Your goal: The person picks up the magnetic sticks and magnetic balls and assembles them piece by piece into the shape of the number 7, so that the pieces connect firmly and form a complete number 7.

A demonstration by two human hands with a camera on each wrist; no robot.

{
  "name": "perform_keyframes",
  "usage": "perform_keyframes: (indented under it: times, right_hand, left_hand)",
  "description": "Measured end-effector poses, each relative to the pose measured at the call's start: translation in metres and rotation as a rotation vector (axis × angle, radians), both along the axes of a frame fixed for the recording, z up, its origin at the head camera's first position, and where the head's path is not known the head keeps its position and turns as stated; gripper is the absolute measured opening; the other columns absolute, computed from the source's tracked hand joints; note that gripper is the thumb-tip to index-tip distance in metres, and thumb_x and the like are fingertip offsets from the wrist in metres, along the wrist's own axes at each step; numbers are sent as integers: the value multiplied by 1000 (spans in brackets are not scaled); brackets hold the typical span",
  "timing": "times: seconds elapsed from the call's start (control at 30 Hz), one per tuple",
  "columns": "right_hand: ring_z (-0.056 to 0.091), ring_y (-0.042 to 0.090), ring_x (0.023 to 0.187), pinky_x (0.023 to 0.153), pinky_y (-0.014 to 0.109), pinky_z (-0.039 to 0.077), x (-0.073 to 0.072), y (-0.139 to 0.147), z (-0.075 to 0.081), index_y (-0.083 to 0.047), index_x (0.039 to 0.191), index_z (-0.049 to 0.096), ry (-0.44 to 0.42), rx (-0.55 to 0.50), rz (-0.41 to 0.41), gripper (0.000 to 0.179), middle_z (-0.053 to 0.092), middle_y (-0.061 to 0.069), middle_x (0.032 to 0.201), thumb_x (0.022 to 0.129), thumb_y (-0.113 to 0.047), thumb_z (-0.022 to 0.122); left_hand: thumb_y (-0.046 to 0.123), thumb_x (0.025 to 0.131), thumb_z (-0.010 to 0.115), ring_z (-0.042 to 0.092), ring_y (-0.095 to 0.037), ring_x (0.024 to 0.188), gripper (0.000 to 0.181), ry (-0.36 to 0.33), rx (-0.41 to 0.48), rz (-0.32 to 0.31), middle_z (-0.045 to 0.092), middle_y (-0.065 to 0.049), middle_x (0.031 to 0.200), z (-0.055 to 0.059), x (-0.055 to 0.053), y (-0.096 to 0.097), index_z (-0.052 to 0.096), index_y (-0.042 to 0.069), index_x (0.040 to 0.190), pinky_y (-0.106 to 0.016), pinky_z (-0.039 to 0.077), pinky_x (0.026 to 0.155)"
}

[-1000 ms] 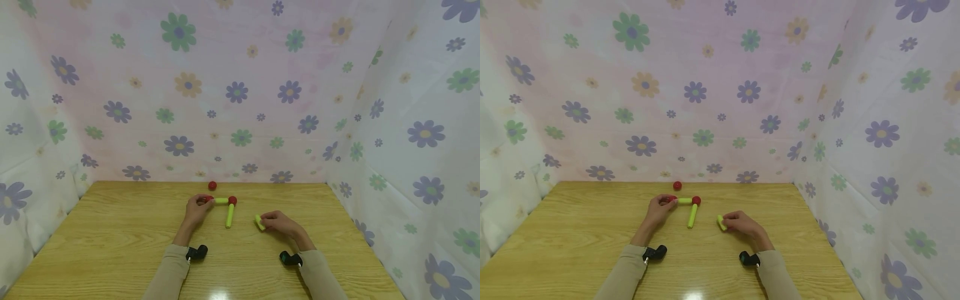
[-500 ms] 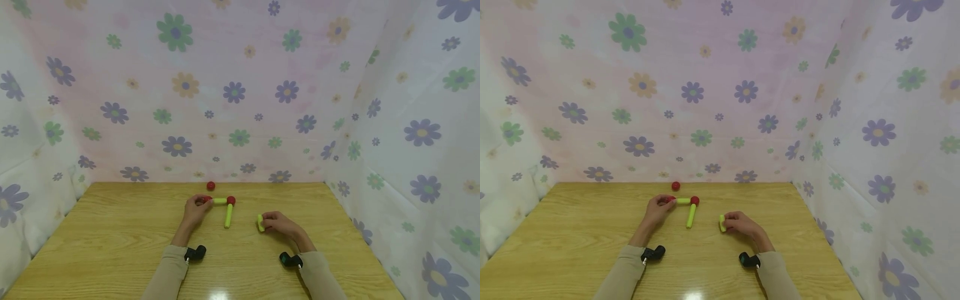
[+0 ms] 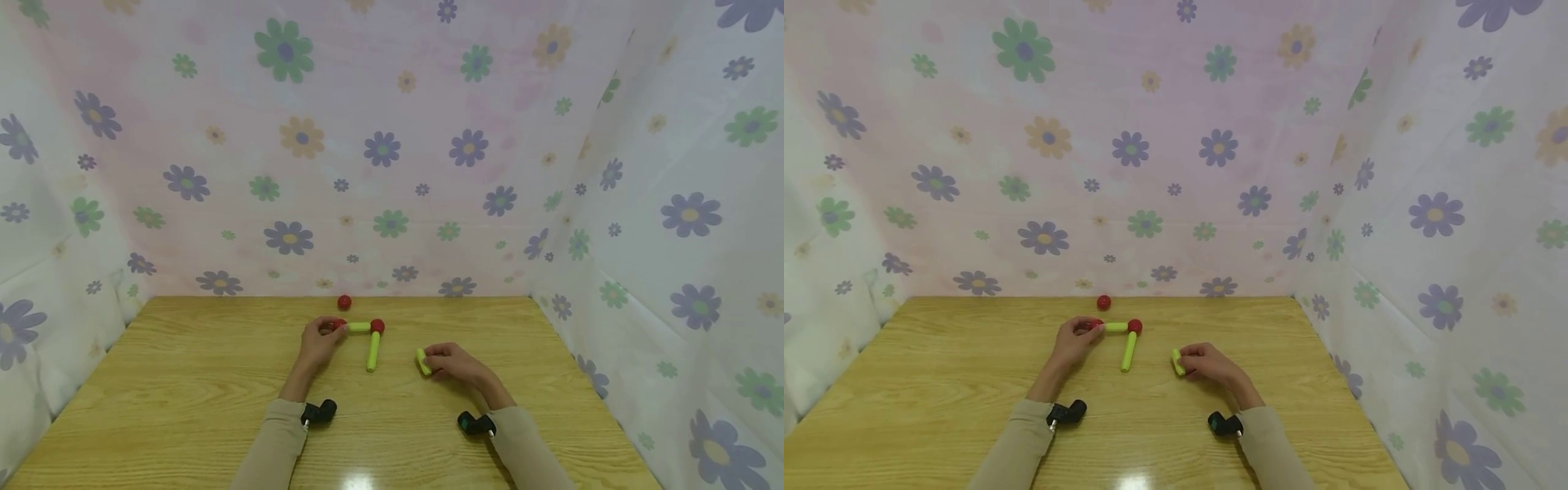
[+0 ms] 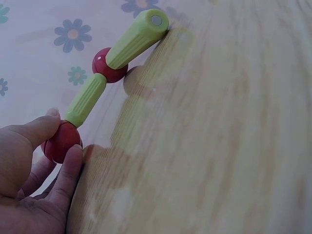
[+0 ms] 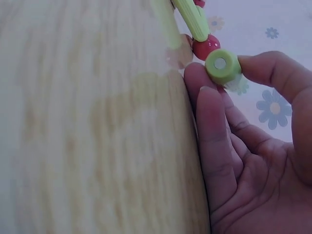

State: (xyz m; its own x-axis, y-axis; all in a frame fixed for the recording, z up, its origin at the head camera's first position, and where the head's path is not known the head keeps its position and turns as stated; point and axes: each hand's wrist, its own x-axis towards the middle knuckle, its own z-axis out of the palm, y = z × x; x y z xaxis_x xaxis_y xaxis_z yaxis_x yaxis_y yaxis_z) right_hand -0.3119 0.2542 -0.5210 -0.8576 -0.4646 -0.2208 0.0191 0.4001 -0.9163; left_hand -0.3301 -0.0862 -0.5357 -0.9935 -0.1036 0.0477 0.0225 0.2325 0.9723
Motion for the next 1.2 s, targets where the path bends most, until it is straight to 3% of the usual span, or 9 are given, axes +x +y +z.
perform_keyframes:
  times: [0.27,0.53,0.67,0.87,1.03,1.2]
  right_hand:
    - [68,18,101,87,34,59,2,-5,3,13,145,46,15,4,-13,54,61,23,134,106,-22,58]
    - [69,14,90,76,27,59,11,-20,4,17,140,49,-32,-38,-48,52,67,17,116,102,-18,60]
    - [72,14,85,73,26,60,20,-33,4,15,134,53,-84,-62,10,47,69,12,106,101,-17,62]
    - [73,13,74,68,27,60,38,-60,6,3,114,66,-117,-57,92,25,73,5,86,99,-17,67]
    - [73,11,71,66,25,60,47,-79,8,0,109,69,-141,-78,144,22,75,4,82,100,-20,67]
    - [73,10,70,66,23,60,48,-89,6,1,107,70,-161,-112,139,22,76,4,82,101,-20,67]
  left_hand:
    - [23,97,75,61,-25,100,34,-5,4,1,67,-17,112,-1,-1,0,67,1,122,-31,48,81]
    - [22,97,75,61,-25,99,33,-18,22,2,67,-16,111,0,-2,-1,68,2,122,-30,48,80]
    - [22,97,76,61,-25,99,33,-17,24,0,67,-16,111,0,-1,0,68,2,121,-29,48,80]
    - [23,97,76,60,-25,98,33,-18,23,1,66,-16,111,-1,-2,0,68,3,122,-30,48,80]
    - [24,97,75,60,-24,99,34,-15,19,-7,65,-15,111,-2,-2,-2,67,3,122,-31,48,80]
    - [24,97,76,60,-24,97,34,-9,20,-7,65,-15,110,-3,-2,-2,67,3,122,-31,49,79]
